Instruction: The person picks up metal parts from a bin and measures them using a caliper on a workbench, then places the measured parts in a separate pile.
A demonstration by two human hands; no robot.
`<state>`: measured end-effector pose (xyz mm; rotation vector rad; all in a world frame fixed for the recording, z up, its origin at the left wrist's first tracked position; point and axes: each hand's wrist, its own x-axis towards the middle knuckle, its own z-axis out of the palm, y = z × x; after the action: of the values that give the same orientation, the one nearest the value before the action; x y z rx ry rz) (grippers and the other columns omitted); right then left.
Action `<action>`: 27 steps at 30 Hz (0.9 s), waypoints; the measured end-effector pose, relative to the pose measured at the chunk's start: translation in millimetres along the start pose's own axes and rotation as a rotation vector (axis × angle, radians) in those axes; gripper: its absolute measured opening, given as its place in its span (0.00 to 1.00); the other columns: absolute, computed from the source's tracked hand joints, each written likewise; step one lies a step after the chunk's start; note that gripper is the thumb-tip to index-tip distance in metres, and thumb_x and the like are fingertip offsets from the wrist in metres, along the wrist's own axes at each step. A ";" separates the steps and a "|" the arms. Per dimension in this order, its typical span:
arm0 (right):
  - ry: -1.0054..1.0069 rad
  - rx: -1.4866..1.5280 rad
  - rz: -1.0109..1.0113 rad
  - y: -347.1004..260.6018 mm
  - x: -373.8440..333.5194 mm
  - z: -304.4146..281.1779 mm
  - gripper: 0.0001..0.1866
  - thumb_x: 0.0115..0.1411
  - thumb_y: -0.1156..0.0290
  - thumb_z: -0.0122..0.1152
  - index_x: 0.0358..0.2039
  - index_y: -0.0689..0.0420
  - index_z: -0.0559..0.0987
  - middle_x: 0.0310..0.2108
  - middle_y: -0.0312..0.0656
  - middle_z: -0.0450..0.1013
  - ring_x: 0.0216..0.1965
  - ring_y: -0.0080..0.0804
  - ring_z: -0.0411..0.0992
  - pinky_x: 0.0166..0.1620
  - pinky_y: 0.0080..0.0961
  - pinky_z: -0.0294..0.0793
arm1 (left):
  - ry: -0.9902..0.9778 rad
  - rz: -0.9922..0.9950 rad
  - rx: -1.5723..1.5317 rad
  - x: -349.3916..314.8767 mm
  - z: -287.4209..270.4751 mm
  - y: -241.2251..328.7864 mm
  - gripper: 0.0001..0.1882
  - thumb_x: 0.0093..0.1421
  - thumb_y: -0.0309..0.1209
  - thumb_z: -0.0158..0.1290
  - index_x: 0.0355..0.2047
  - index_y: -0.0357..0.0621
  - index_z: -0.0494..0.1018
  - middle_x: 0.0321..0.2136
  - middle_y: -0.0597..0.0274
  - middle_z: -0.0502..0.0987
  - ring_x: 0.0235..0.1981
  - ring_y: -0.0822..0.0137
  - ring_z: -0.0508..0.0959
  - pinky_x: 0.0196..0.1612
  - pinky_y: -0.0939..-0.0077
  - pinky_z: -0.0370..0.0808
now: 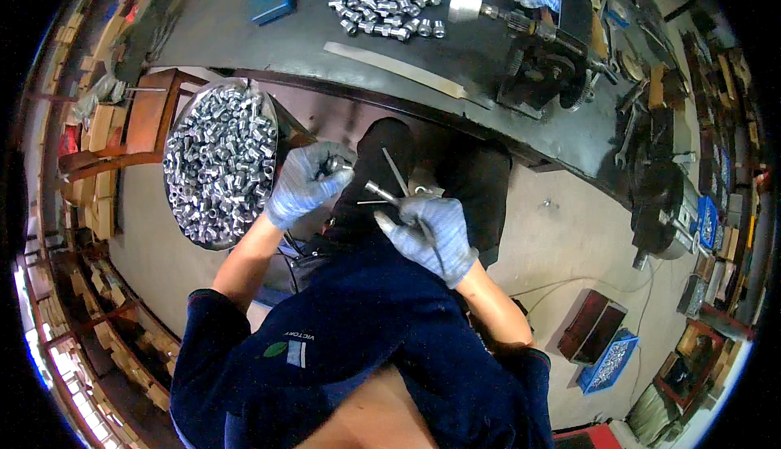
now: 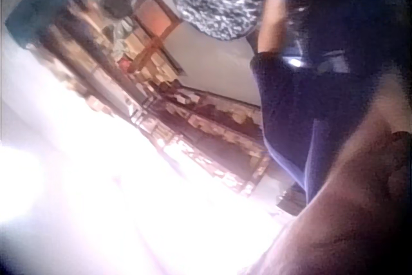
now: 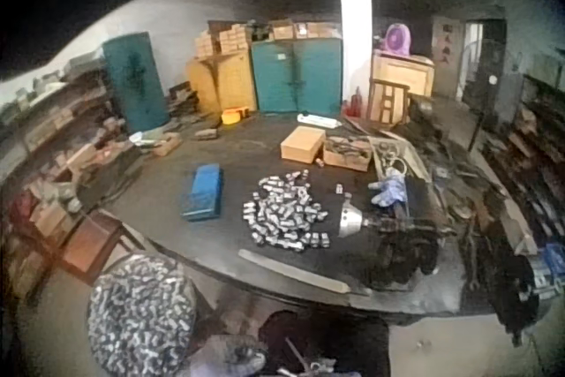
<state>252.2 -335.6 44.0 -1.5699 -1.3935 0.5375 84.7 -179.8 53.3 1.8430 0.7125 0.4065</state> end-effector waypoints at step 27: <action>-0.114 -0.220 -0.261 -30.3 18.0 -1.4 0.19 0.45 0.59 0.67 0.07 0.50 0.70 0.11 0.40 0.64 0.14 0.39 0.67 0.20 0.32 0.64 | 0.251 0.280 0.718 26.0 -3.9 -17.7 0.09 0.43 0.28 0.57 0.28 0.48 0.76 0.22 0.57 0.76 0.23 0.54 0.76 0.27 0.66 0.72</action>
<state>242.2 -321.8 74.9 -1.5143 -1.7626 0.3281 97.3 -155.8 36.9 2.6181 0.8397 0.6268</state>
